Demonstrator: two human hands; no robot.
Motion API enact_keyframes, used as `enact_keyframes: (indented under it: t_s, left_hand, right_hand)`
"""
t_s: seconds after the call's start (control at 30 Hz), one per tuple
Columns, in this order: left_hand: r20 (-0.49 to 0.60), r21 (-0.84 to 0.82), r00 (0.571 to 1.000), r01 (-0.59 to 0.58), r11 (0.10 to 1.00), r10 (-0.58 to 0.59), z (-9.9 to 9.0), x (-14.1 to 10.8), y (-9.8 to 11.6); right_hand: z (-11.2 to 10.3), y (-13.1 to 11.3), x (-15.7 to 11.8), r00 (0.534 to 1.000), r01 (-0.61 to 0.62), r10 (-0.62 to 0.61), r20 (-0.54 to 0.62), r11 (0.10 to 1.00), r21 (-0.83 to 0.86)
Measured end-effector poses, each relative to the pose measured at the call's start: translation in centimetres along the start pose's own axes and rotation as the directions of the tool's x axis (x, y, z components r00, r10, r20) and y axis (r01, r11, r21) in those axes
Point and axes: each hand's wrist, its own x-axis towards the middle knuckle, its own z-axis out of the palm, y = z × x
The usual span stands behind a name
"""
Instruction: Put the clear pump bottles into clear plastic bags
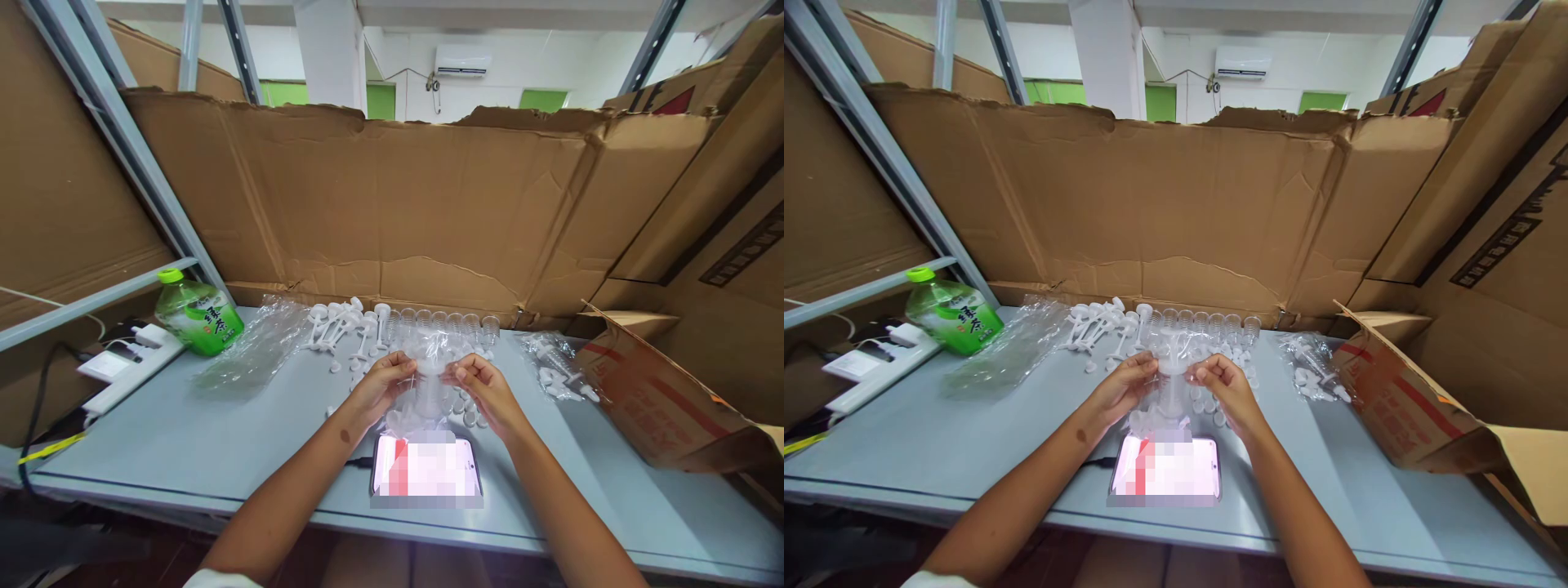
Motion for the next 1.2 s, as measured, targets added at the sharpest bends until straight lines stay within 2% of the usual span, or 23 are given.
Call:
enact_keyframes:
  t_s: [0.17,0.37,0.67,0.8,1.0,1.2]
  left_hand:
    - [0.019,0.016,1.000,0.004,1.000,-0.004,0.1,-0.2,-0.1]
    - [-0.006,0.032,1.000,-0.025,0.999,0.025,0.5,-0.4,0.1]
    - [-0.057,0.099,0.991,-0.114,0.989,0.120,0.7,-0.5,0.9]
    - [-0.037,0.035,0.996,-0.086,0.996,0.087,0.8,-0.6,0.6]
    - [-0.072,-0.073,0.996,0.047,0.996,-0.053,0.6,-0.5,0.2]
    - [-0.132,-0.141,0.990,0.032,0.989,-0.050,0.3,-0.1,-0.3]
  right_hand:
    - [0.1,-0.1,-0.1,0.998,-0.034,0.031,0.054,0.998,0.056]
    - [-0.2,0.4,0.3,0.997,-0.014,0.015,-0.080,1.000,0.016]
    - [-0.2,0.5,0.3,0.992,0.074,-0.078,-0.099,0.996,-0.041]
    - [0.0,0.5,0.2,0.995,0.092,-0.091,-0.048,0.996,0.019]
    - [0.0,0.5,0.3,1.000,0.004,-0.008,0.016,0.976,0.217]
    - [-0.7,0.9,0.8,0.996,-0.085,0.081,0.028,0.952,0.295]
